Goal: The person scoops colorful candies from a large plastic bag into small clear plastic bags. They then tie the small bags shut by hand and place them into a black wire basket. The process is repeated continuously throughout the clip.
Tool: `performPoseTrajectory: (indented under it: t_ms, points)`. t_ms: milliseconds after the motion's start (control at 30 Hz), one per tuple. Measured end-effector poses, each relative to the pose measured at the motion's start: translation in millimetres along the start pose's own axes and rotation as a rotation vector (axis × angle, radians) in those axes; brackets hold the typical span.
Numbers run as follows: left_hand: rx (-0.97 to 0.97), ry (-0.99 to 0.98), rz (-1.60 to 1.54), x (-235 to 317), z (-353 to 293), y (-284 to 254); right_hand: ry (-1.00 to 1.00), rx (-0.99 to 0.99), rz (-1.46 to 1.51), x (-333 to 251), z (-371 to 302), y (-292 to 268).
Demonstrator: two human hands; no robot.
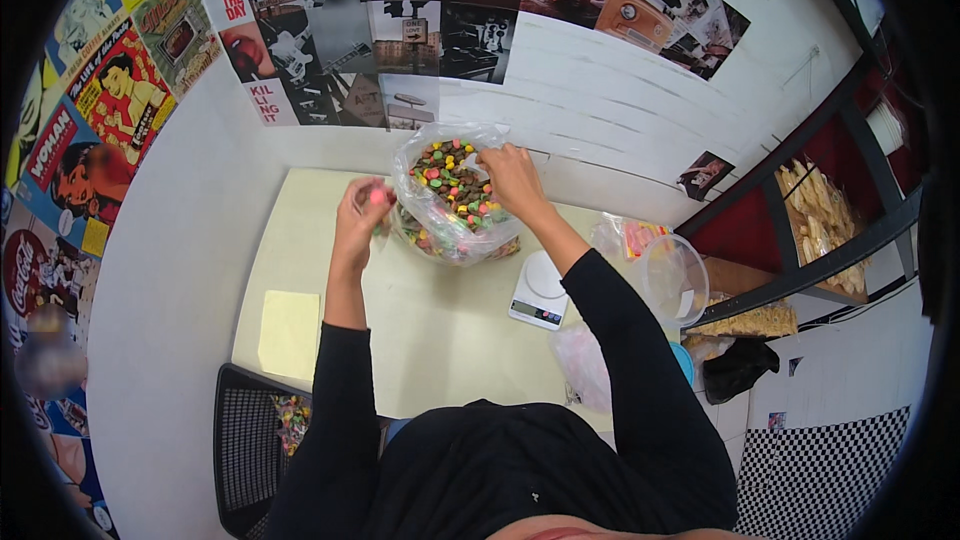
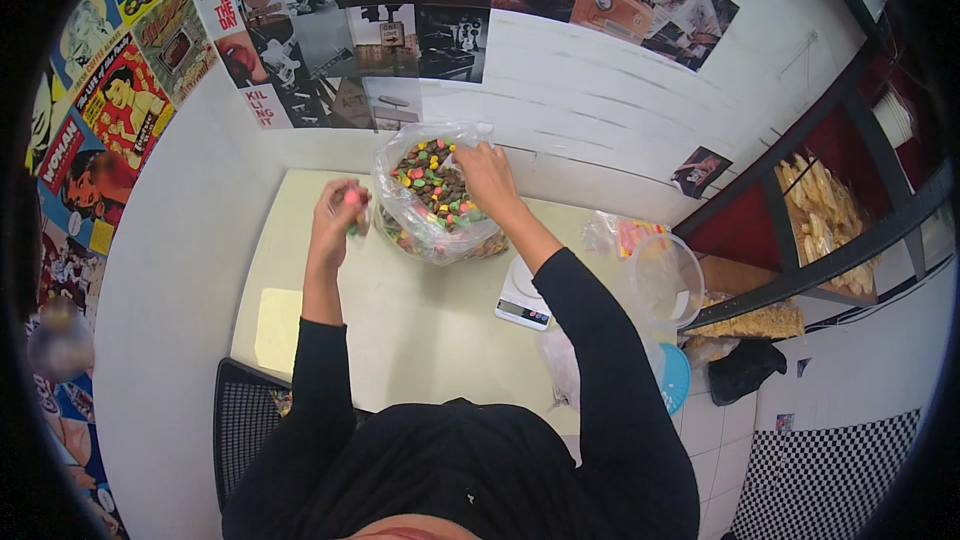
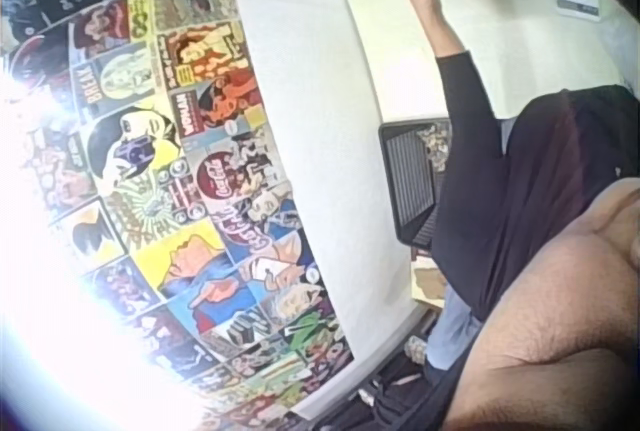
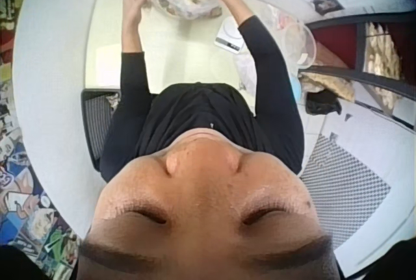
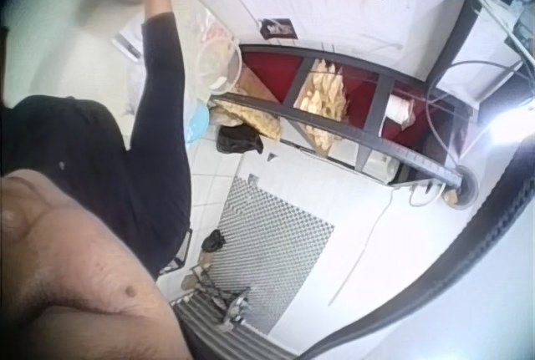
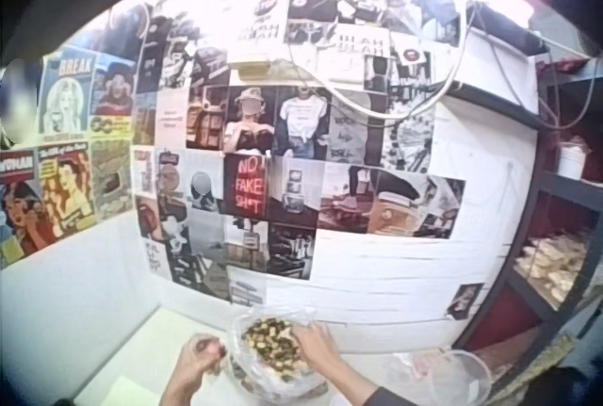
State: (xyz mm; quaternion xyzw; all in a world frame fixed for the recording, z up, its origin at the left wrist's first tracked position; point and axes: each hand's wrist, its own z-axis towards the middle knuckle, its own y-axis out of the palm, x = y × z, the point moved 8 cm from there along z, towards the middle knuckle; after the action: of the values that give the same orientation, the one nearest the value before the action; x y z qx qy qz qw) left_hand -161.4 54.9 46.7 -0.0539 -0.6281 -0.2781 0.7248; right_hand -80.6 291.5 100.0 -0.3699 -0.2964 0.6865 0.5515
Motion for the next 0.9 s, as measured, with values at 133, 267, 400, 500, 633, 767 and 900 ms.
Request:
performPoseTrajectory:
  t_ms: [133, 267, 400, 500, 633, 767, 900]
  points:
    - [0.011, -0.253, 0.154, -84.3, -40.6, -12.8, 0.031, 0.081, 0.099, 1.4, -11.6, 26.1]
    - [0.049, -0.325, 0.142, -125.9, -64.3, -1.8, 0.150, 0.086, 0.130, 0.6, -8.9, 17.0]
    - [0.042, -0.368, 0.129, -132.0, -62.8, 9.0, 0.219, 0.069, 0.237, -1.2, -33.5, 30.7]
    - [0.028, -0.269, 0.186, -127.2, -57.6, 11.4, 0.334, 0.093, 0.406, 3.2, -42.6, 34.5]
    - [0.035, -0.274, 0.243, -121.4, -60.3, 18.6, 0.600, 0.005, 0.613, 18.5, -53.0, 49.8]
    - [0.063, -0.228, 0.221, -118.3, -60.2, 19.2, 0.682, -0.036, 0.643, -5.9, -38.5, 36.8]
    - [0.061, -0.367, 0.235, -116.1, -64.7, 21.0, 0.533, -0.065, 0.513, -1.7, -41.8, 70.3]
